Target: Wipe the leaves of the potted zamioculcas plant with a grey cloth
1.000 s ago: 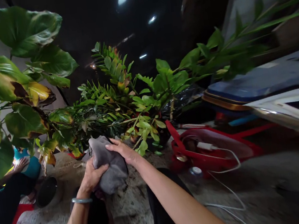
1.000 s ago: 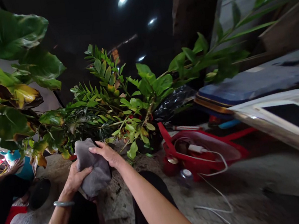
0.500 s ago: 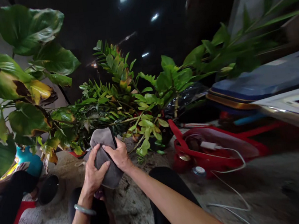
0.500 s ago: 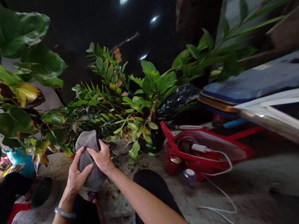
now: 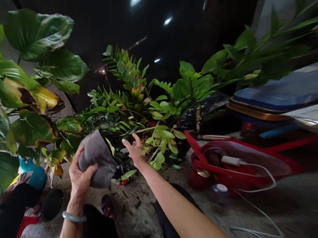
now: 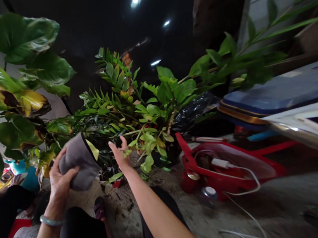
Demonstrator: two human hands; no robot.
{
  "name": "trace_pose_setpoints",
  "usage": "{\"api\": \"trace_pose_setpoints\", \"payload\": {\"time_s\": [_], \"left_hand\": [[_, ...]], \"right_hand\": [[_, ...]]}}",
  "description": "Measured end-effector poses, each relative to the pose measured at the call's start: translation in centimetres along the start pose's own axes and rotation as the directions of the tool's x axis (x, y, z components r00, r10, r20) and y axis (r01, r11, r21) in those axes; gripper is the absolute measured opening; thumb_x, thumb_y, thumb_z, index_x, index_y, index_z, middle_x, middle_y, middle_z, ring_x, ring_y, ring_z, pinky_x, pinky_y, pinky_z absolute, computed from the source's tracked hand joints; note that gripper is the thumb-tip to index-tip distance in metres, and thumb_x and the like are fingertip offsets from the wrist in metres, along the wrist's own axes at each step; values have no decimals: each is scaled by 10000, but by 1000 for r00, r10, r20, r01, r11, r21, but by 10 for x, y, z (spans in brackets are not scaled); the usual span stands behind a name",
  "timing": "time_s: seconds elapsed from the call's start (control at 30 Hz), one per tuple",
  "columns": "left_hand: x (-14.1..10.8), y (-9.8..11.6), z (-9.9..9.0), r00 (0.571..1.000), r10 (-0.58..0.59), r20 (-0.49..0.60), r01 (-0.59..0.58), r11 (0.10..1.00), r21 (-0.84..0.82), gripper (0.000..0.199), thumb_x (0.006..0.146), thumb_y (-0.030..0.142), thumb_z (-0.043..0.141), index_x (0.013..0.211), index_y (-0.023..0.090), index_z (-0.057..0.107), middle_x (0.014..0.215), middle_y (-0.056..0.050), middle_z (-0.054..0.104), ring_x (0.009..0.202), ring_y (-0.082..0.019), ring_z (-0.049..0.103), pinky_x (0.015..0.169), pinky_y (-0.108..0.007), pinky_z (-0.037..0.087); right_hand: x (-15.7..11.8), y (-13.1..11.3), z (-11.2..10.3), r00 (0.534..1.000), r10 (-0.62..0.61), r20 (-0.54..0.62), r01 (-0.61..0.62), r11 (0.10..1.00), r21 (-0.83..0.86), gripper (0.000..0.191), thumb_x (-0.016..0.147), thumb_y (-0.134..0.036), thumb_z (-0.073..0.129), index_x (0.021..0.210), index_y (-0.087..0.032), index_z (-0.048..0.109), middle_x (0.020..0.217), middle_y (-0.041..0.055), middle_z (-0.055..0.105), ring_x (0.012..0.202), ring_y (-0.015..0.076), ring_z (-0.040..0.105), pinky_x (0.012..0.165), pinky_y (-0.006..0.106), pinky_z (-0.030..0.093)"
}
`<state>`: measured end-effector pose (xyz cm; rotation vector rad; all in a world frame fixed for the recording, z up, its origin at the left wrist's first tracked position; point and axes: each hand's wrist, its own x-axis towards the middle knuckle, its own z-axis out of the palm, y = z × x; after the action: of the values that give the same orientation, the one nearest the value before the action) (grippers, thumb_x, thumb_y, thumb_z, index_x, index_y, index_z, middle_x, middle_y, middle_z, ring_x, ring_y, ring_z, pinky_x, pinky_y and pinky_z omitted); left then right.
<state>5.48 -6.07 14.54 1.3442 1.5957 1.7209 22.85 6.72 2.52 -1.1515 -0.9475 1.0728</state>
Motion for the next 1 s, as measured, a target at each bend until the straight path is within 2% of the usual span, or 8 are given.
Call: {"api": "trace_pose_setpoints", "payload": {"time_s": [0.1,0.17,0.27,0.37,0.53,0.67,0.83,1.0], "left_hand": [[32,8,14,994,97,-50,-96,995,21,793,561,194,851,1335,233,685,1257,-54,725,1200,-285,646,1046,-346,505],[38,-2,25,997,51,53,-53,998,30,784,545,189,827,1317,212,693,1175,-55,748,1075,-271,690,968,-346,545],[16,-25,30,942,-111,316,91,993,78,709,496,143,801,1203,176,755,1096,-69,773,995,-290,711,928,-377,559],[-15,-27,20,872,-171,458,144,985,93,648,500,127,820,1144,191,791,1192,-84,763,1161,-342,669,1062,-420,487],[-3,11,13,971,-15,240,27,998,-48,698,555,216,881,1241,220,751,1295,-72,721,1249,-332,625,1094,-381,469],[23,6,28,998,57,34,-55,997,-59,763,544,234,869,1290,216,709,1228,-53,732,1136,-284,669,988,-319,525],[-8,-35,15,951,-182,249,188,982,-3,755,492,214,883,1230,150,737,1133,-93,761,1024,-297,701,909,-342,547],[-39,-40,-21,883,-274,381,285,958,29,741,489,225,924,1211,179,765,1258,-117,740,1204,-355,650,1053,-391,486]], "right_hand": [[-1,3,8,958,169,232,-211,963,168,727,764,-576,692,1413,-279,553,1224,102,692,944,252,688,580,292,538],[-4,5,11,922,152,356,-248,938,242,611,708,-528,739,1245,-244,671,1012,64,741,807,218,683,544,273,508],[-5,11,7,907,96,411,-227,932,282,426,590,-454,785,933,-206,733,766,22,722,665,185,638,540,269,480],[-5,15,-3,904,86,420,-217,936,277,320,604,-456,748,798,-206,709,727,33,722,674,212,644,556,296,495],[-11,12,-12,863,238,446,-348,920,182,324,666,-452,696,908,-236,699,906,64,741,802,240,675,577,326,551],[-19,12,0,825,291,485,-392,912,120,526,637,-434,757,1134,-288,668,1004,41,728,820,218,670,588,351,581],[-21,19,15,883,187,431,-293,937,193,502,577,-360,778,1063,-257,704,773,-10,704,599,167,603,492,268,491],[-22,15,13,863,256,436,-367,910,192,422,591,-321,784,999,-237,717,761,-4,722,582,157,608,453,224,427]]}}
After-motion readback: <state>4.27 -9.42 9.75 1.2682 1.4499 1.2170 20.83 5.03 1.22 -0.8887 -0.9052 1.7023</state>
